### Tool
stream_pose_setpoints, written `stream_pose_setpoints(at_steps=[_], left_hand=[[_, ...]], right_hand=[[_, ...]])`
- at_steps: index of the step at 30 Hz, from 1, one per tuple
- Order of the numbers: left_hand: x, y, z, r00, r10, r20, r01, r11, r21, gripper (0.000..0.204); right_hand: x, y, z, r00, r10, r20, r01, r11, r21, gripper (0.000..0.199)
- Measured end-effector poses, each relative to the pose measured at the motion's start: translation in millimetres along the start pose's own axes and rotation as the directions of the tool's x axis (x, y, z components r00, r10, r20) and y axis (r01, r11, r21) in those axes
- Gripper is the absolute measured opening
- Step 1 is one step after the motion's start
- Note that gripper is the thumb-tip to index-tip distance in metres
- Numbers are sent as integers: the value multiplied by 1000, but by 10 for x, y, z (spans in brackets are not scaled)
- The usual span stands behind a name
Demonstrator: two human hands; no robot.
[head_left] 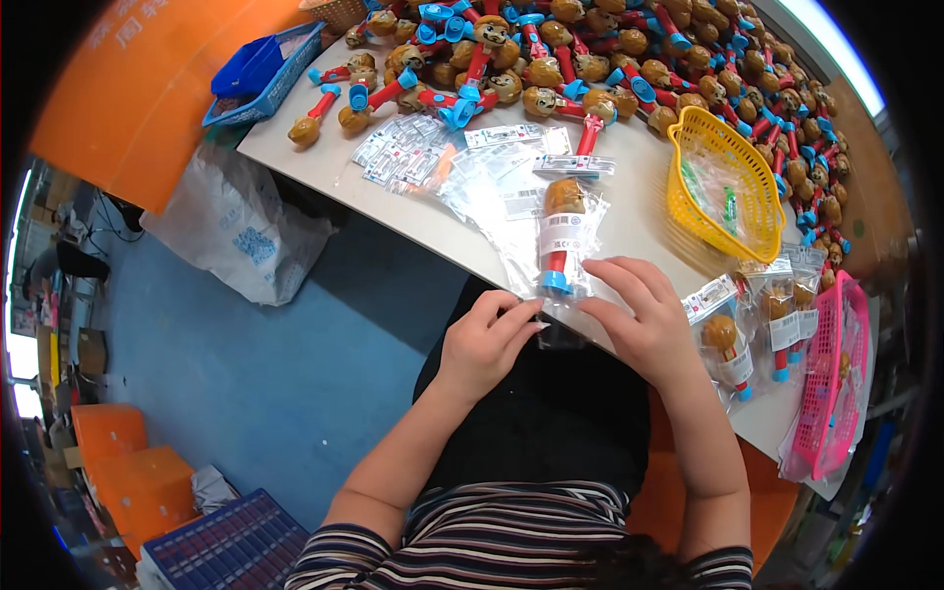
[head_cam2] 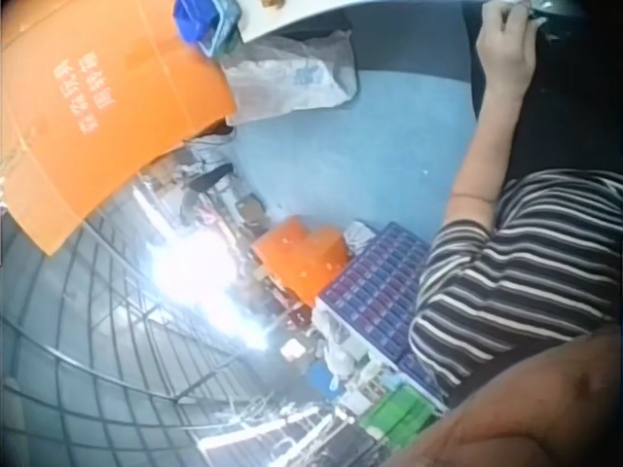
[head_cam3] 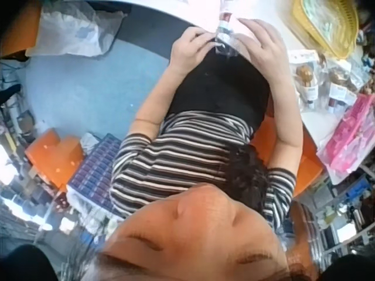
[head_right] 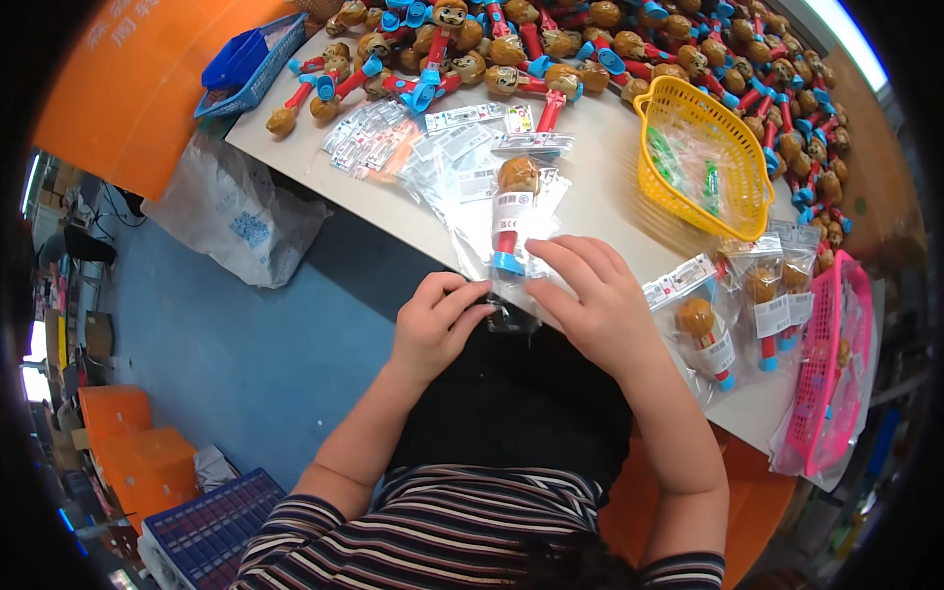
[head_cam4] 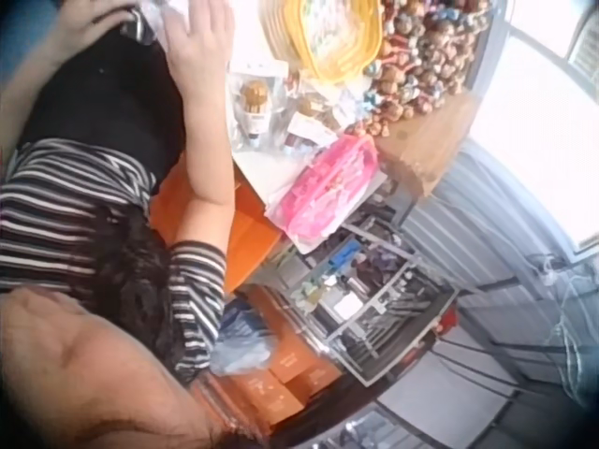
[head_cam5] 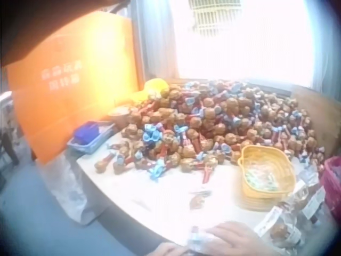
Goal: Packaging toy microphones into plastic bags and placing them in a tray.
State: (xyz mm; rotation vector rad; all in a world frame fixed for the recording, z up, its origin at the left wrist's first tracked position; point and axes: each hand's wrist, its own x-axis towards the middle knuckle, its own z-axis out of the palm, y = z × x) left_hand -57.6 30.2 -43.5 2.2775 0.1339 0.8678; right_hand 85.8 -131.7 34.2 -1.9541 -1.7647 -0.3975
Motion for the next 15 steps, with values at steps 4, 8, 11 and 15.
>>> stream_pose_setpoints(at_steps=[4, 8, 11, 15], left_hand=[[0, 29, 22, 998, 55, 24, -54, 998, -21, 30], [-1, 117, 90, 991, 113, 78, -104, 989, -104, 39], [-150, 92, 258, 973, 190, 134, -177, 979, -98, 45], [-228, 116, 560, 986, 161, -50, -167, 970, -175, 43]], right_hand=[[-281, -6, 34, 994, 98, -57, -97, 995, 10, 24], [-507, -25, 76, 978, 166, -125, -168, 986, -3, 24], [-539, -46, 61, 985, 117, -126, -122, 992, -35, 25], [-535, -50, 9, 988, 79, -131, -88, 994, -59, 27]])
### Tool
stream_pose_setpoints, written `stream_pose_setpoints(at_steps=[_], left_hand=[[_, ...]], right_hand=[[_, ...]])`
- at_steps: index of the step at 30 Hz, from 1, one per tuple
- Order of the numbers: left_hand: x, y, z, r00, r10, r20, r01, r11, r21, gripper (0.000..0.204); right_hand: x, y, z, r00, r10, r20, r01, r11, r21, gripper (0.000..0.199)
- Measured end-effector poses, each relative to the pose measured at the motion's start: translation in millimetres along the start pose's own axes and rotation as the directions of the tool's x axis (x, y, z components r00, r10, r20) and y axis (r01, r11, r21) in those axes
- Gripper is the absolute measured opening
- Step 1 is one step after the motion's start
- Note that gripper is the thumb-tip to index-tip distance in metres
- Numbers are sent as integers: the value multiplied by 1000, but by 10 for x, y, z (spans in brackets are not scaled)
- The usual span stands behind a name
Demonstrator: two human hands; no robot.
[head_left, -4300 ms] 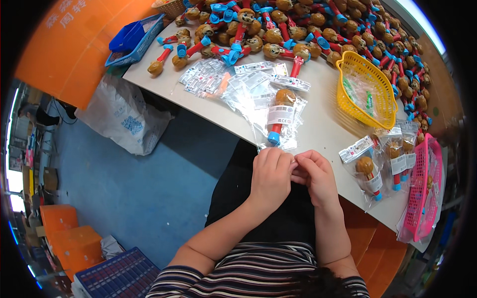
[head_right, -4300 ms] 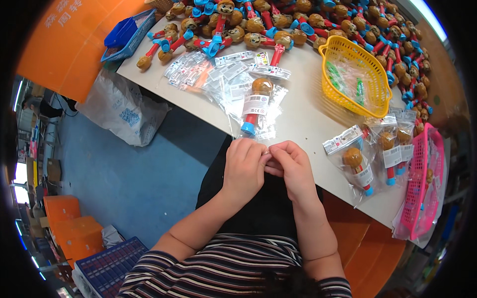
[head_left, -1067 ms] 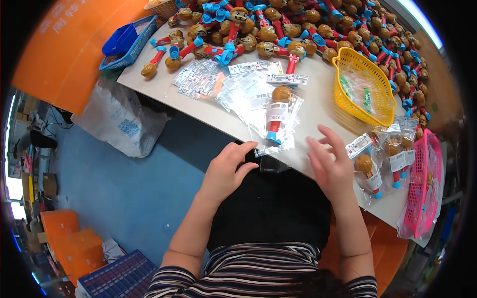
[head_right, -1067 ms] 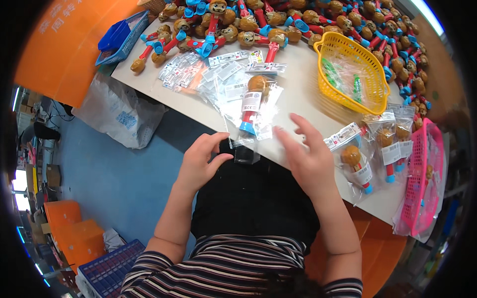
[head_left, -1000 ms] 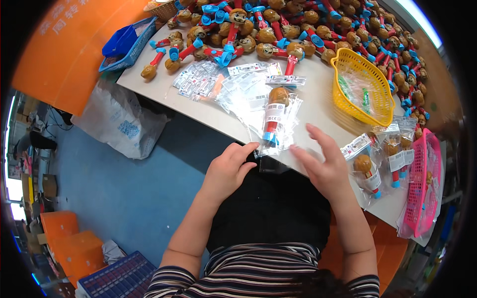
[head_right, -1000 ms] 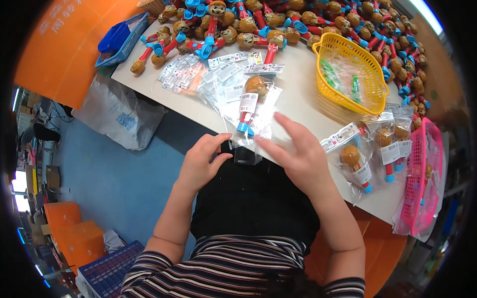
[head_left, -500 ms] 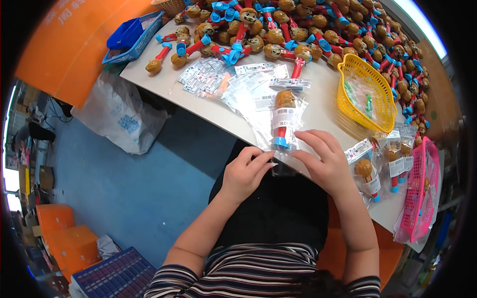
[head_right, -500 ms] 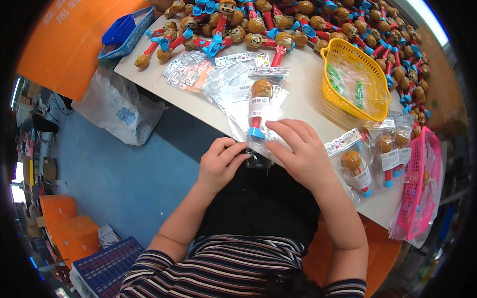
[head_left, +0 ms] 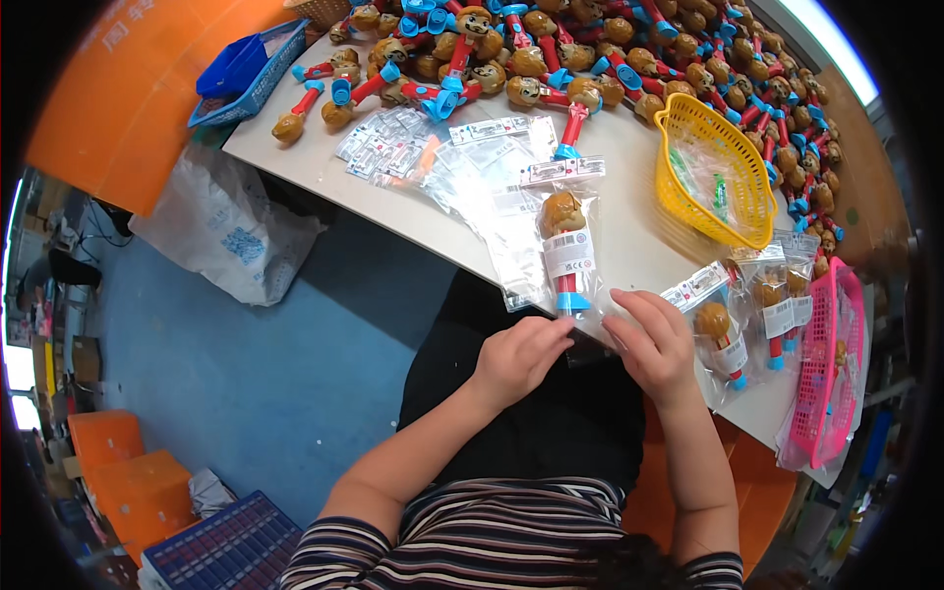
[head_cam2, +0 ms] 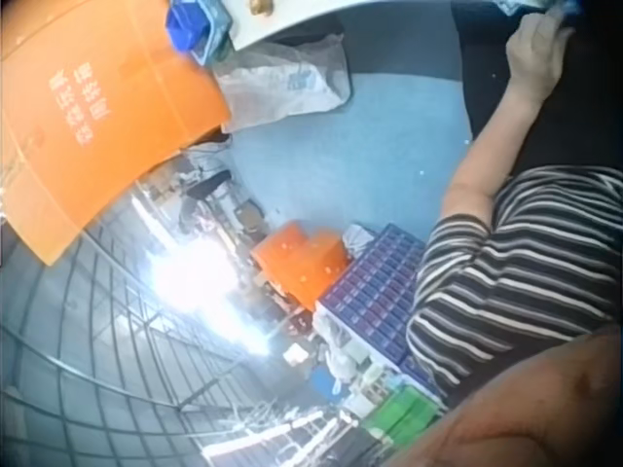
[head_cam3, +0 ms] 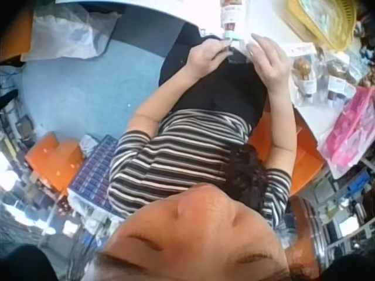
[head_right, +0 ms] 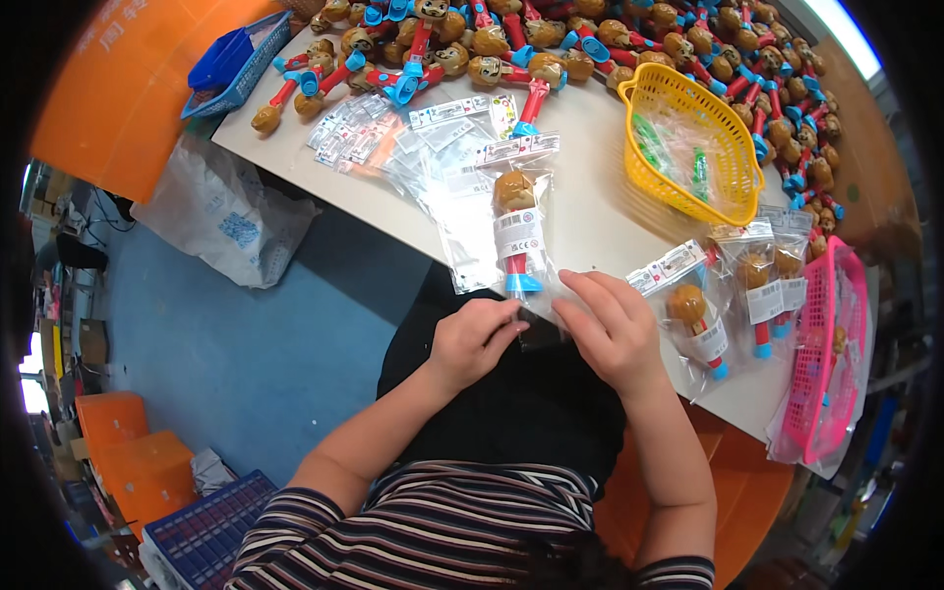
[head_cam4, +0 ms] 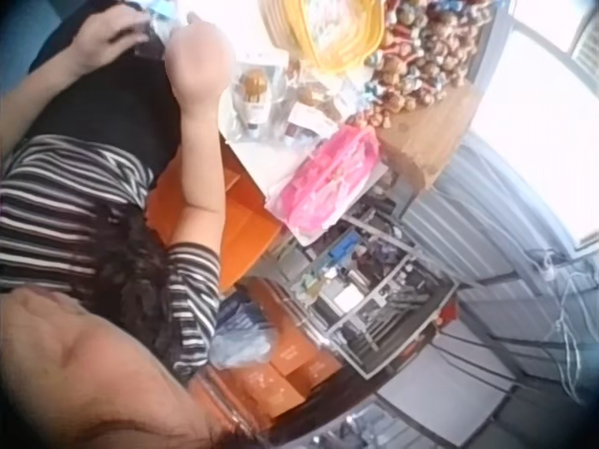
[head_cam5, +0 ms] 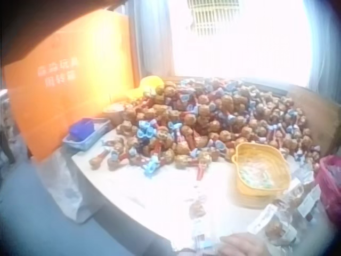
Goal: Packaging toy microphones into plastic bags and placing them in a tray.
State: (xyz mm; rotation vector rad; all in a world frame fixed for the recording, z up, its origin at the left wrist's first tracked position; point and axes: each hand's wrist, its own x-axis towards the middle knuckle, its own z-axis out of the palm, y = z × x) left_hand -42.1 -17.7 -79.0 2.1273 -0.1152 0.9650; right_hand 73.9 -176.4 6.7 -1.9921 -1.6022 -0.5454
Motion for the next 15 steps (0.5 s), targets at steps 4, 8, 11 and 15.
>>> stream_pose_setpoints(at_steps=[4, 8, 11, 15], left_hand=[[-109, 25, 187, 965, -183, -189, 133, 959, -249, 38], [-17, 36, 256, 967, -54, -248, 8, 983, -183, 37], [34, 125, 225, 968, -47, -246, 18, 993, -119, 33], [93, 122, 134, 975, -30, -219, 18, 998, -59, 27]], right_hand=[[30, -1, -33, 997, -3, -76, 3, 1000, -6, 26], [69, -67, 19, 986, 99, -131, -87, 991, 98, 24], [45, -110, 80, 967, 176, -187, -143, 974, 175, 22], [64, -129, 94, 957, 222, -188, -186, 964, 191, 19]])
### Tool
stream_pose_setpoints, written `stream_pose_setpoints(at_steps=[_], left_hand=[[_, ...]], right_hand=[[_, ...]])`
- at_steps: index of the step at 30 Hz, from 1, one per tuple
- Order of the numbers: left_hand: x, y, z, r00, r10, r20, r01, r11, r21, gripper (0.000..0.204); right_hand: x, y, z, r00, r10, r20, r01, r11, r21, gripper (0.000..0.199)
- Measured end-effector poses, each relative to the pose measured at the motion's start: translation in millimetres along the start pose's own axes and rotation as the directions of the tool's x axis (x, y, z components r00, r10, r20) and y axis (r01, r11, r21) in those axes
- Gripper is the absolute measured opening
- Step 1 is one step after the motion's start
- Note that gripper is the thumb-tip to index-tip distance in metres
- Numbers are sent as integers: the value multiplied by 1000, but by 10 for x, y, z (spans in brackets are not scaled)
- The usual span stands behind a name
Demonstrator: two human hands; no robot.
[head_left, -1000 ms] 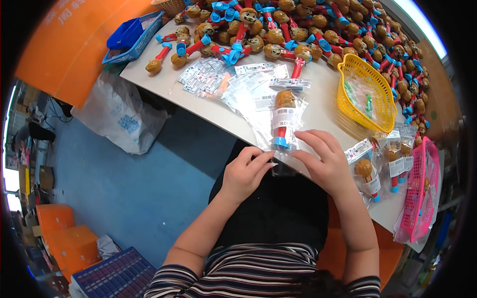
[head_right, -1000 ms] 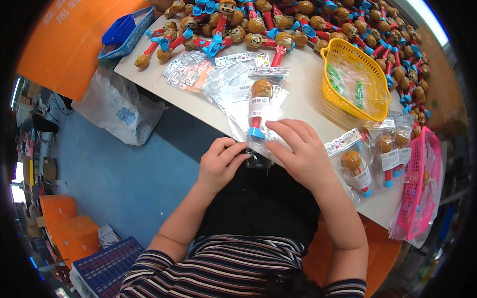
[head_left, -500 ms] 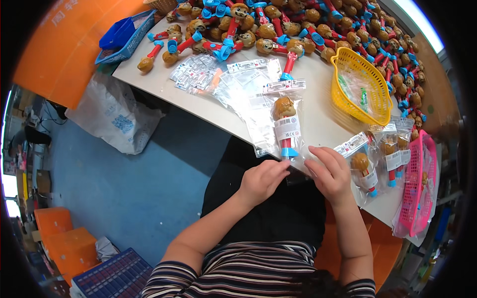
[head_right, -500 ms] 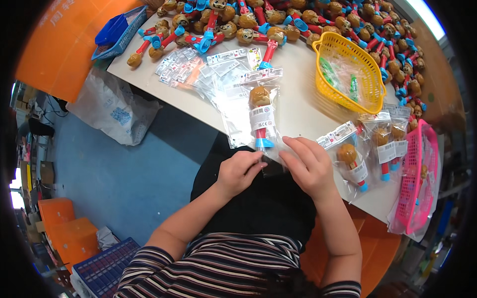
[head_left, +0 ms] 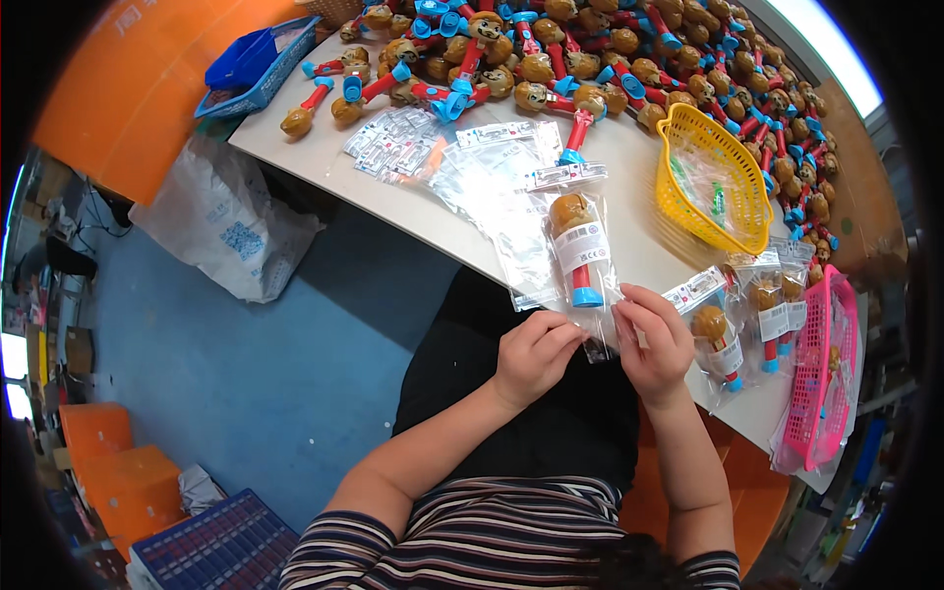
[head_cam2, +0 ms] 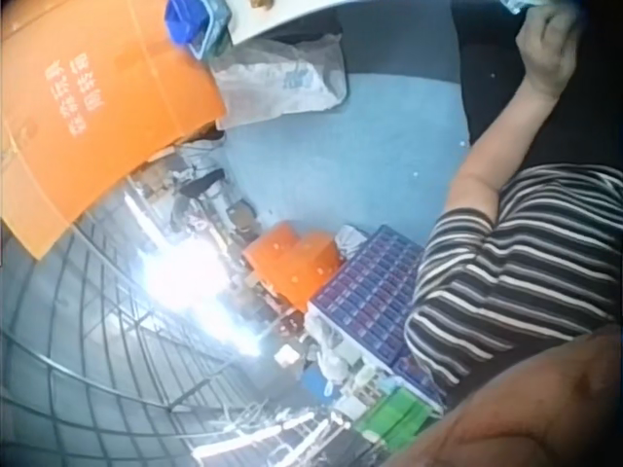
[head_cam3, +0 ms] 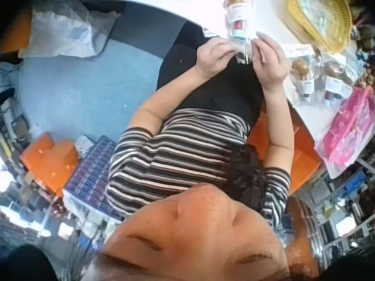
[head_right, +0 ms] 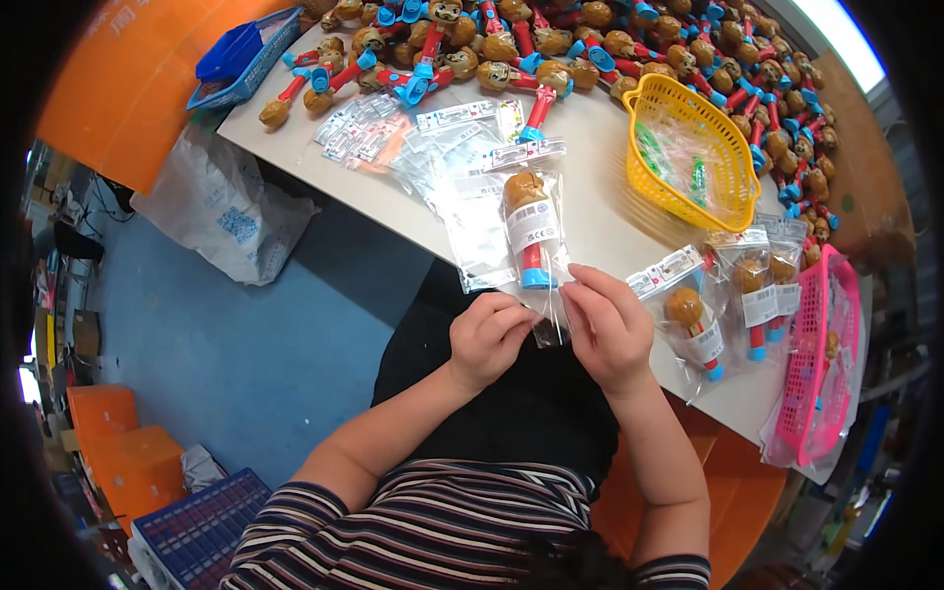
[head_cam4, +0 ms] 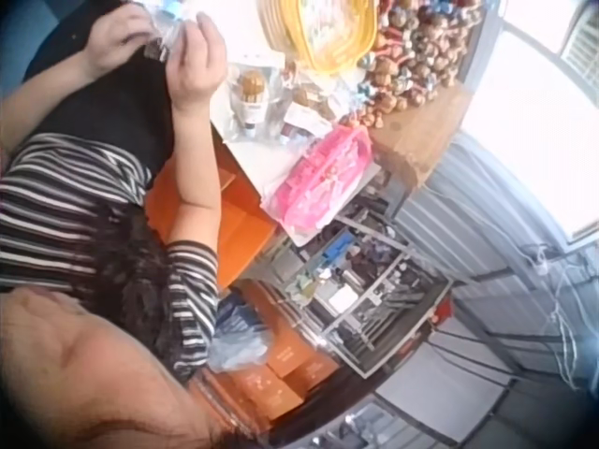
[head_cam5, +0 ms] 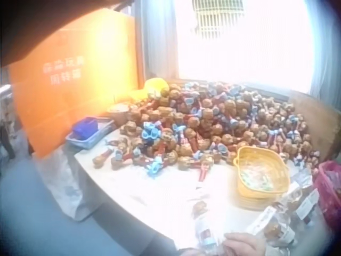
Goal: Packaging toy microphones into plastic bags and placing them in a tray.
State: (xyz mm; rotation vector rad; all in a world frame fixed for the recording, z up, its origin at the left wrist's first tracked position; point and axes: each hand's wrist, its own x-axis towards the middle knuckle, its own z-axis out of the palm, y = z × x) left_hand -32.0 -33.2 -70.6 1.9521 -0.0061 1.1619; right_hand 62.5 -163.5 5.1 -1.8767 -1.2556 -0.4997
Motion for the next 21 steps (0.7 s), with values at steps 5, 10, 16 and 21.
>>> stream_pose_setpoints(at_steps=[5, 10, 16, 21], left_hand=[[208, -170, -350, 996, 70, 46, -70, 998, -1, 26], [265, -321, -616, 938, 159, 309, -164, 986, -7, 30], [141, -345, -620, 939, 112, 324, -94, 993, -69, 35], [186, -237, -641, 898, 124, 421, -87, 990, -107, 40]], right_hand=[[-59, 107, -99, 994, -94, 54, 100, 989, -109, 20], [-231, 100, -137, 931, -207, 301, 258, 955, -143, 21], [-255, 23, -150, 947, -136, 290, 190, 968, -167, 24], [-325, 32, -178, 949, -132, 287, 179, 973, -143, 24]])
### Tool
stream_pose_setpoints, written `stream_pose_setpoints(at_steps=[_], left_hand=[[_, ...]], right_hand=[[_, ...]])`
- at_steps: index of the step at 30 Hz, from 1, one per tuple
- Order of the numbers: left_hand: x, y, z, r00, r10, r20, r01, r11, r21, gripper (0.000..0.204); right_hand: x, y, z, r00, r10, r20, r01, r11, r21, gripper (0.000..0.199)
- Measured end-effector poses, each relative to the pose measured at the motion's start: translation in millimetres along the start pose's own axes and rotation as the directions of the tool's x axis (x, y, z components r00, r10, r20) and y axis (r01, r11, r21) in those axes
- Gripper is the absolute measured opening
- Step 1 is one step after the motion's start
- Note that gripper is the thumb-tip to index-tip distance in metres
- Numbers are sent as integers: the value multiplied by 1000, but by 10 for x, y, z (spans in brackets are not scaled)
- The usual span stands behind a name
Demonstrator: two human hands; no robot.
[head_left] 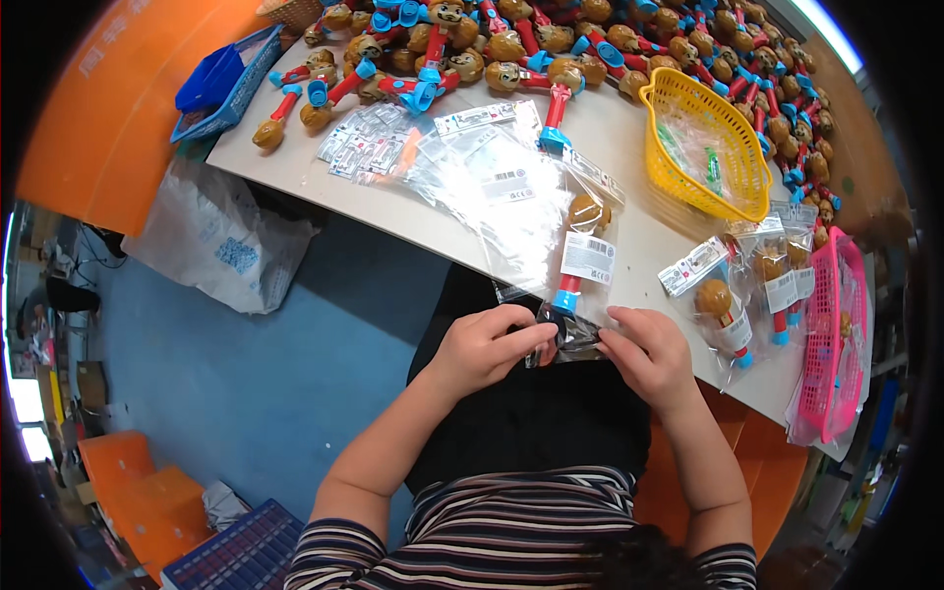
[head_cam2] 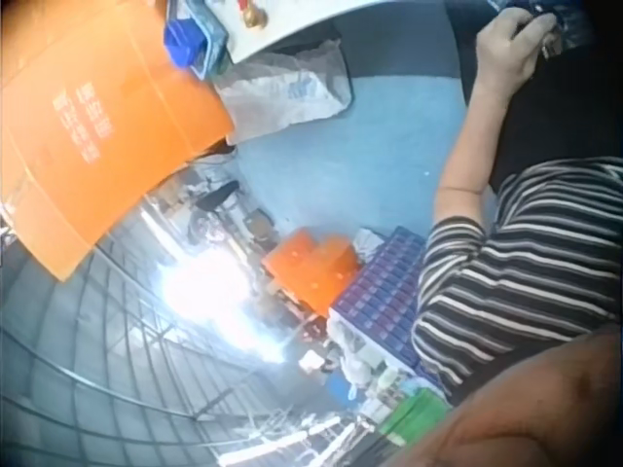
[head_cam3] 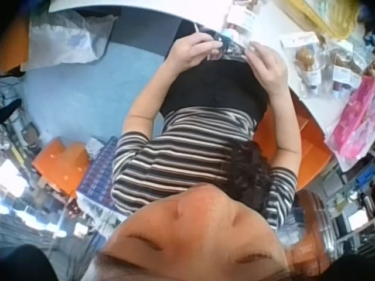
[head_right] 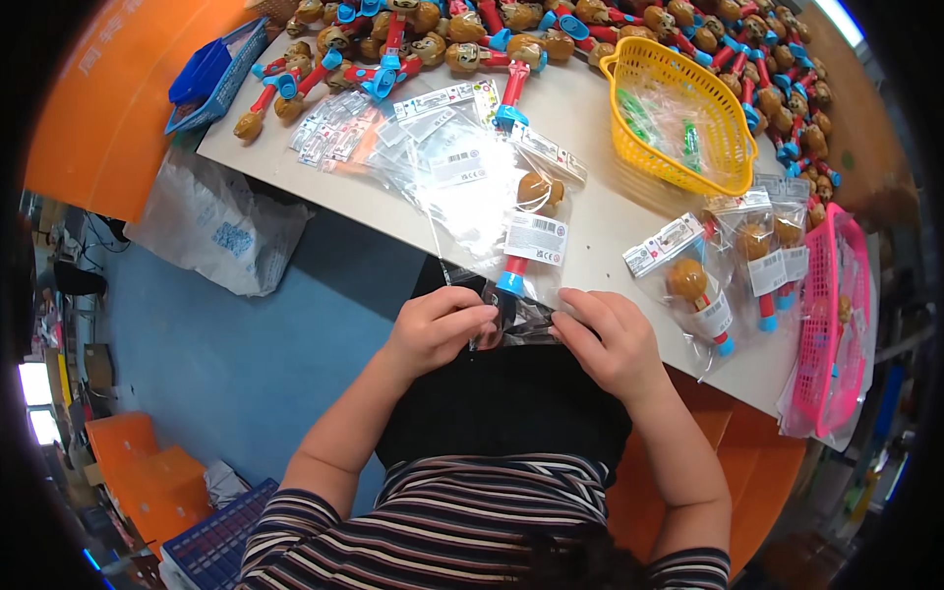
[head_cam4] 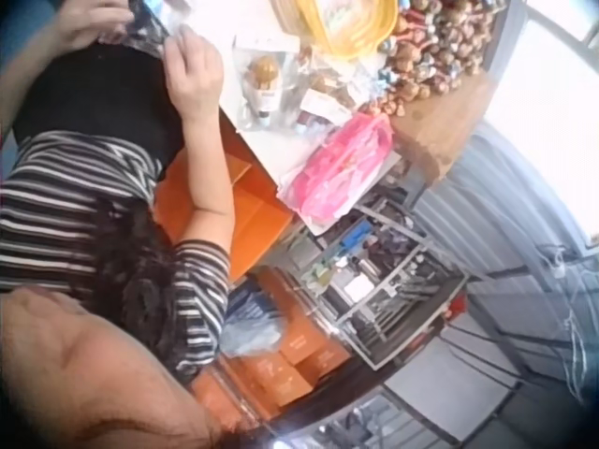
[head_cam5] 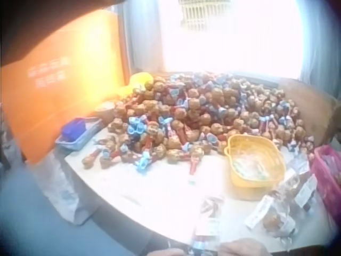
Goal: Packaging toy microphones into plastic bags and placing them in a tray.
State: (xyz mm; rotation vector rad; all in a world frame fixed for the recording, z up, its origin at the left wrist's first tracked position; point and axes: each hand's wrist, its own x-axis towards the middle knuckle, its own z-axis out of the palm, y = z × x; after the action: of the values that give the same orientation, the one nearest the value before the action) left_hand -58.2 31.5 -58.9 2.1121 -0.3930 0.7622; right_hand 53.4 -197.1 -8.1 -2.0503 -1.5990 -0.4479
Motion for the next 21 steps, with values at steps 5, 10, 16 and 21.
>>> stream_pose_setpoints(at_steps=[5, 10, 16, 21], left_hand=[[20, 21, -28, 994, 14, 111, -15, 1000, 9, 34], [84, 95, -23, 997, -81, 8, 81, 995, -61, 32], [89, 43, -8, 997, -69, 40, 72, 995, -71, 22], [127, 185, -23, 945, -321, 62, 326, 922, -208, 12]], right_hand=[[-33, 3, 4, 999, 26, -38, -25, 999, 20, 26], [-100, 9, 17, 995, 77, -62, -72, 995, 74, 29], [-106, -12, 9, 987, 151, -54, -140, 976, 166, 22], [11, -102, -64, 888, 453, 78, -428, 754, 498, 10]])
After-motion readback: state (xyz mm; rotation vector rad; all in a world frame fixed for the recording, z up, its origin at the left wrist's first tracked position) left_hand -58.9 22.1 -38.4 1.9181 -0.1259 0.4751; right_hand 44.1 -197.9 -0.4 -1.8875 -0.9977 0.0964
